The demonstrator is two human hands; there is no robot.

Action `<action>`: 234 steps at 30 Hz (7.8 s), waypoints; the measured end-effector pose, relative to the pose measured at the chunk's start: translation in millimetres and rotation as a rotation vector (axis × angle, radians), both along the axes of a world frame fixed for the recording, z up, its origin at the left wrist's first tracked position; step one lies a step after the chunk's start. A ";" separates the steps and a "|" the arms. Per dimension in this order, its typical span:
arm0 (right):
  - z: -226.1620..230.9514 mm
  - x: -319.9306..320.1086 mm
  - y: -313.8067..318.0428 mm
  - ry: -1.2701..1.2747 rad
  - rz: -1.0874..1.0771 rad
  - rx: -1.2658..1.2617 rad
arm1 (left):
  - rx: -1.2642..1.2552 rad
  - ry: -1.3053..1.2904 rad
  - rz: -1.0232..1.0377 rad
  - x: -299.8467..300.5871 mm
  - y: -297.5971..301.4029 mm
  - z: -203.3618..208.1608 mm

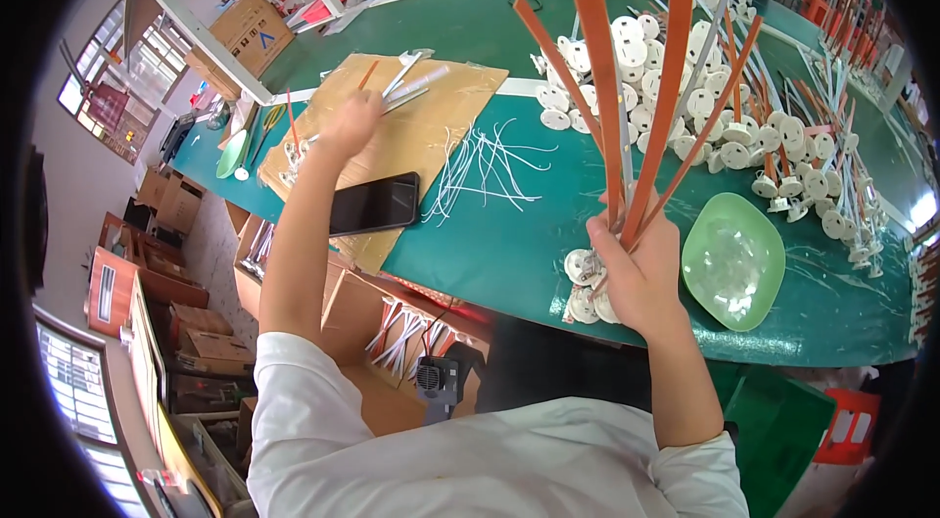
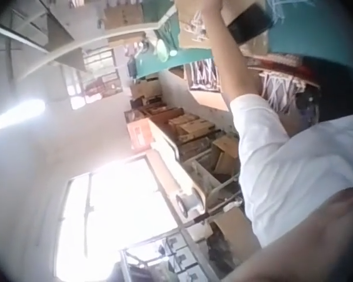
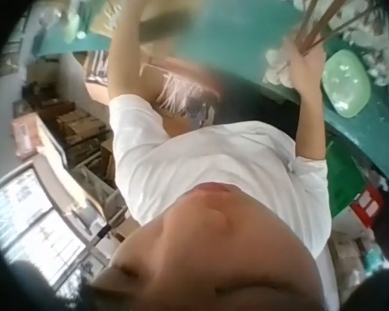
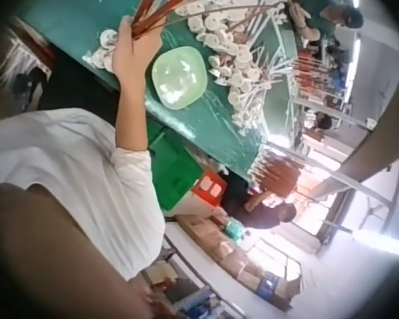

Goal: The worker is assembling LED light strips by attaching circular plastic bases to long LED circuit strips at a workstation.

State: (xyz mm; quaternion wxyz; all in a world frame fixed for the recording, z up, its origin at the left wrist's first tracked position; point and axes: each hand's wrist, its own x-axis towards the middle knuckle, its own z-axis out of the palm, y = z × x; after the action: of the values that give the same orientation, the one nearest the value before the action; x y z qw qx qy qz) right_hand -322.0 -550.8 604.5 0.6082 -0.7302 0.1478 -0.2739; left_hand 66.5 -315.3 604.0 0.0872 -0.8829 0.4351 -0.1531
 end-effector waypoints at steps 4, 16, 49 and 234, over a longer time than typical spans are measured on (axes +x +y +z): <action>-8.5 1.2 -1.7 -0.110 0.054 0.107 | -0.316 -0.001 0.027 -12.0 -5.9 53.3; -15.5 -2.2 -0.3 -0.041 0.033 -0.026 | -1.006 0.071 -0.383 -105.1 -33.6 128.7; -15.9 -3.8 -5.9 -0.094 0.038 -0.091 | -1.286 0.896 -0.546 -231.3 -102.8 70.9; 87.2 -152.8 14.4 -0.146 0.586 -1.370 | -1.067 1.149 -0.541 -452.0 -90.2 -26.6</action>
State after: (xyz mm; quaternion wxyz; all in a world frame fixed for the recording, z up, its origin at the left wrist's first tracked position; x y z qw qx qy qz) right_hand -474.8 -536.4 691.7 0.0736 -0.9350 -0.2972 -0.1789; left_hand -385.5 -405.5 577.4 -0.6192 -0.6112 0.4780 0.1204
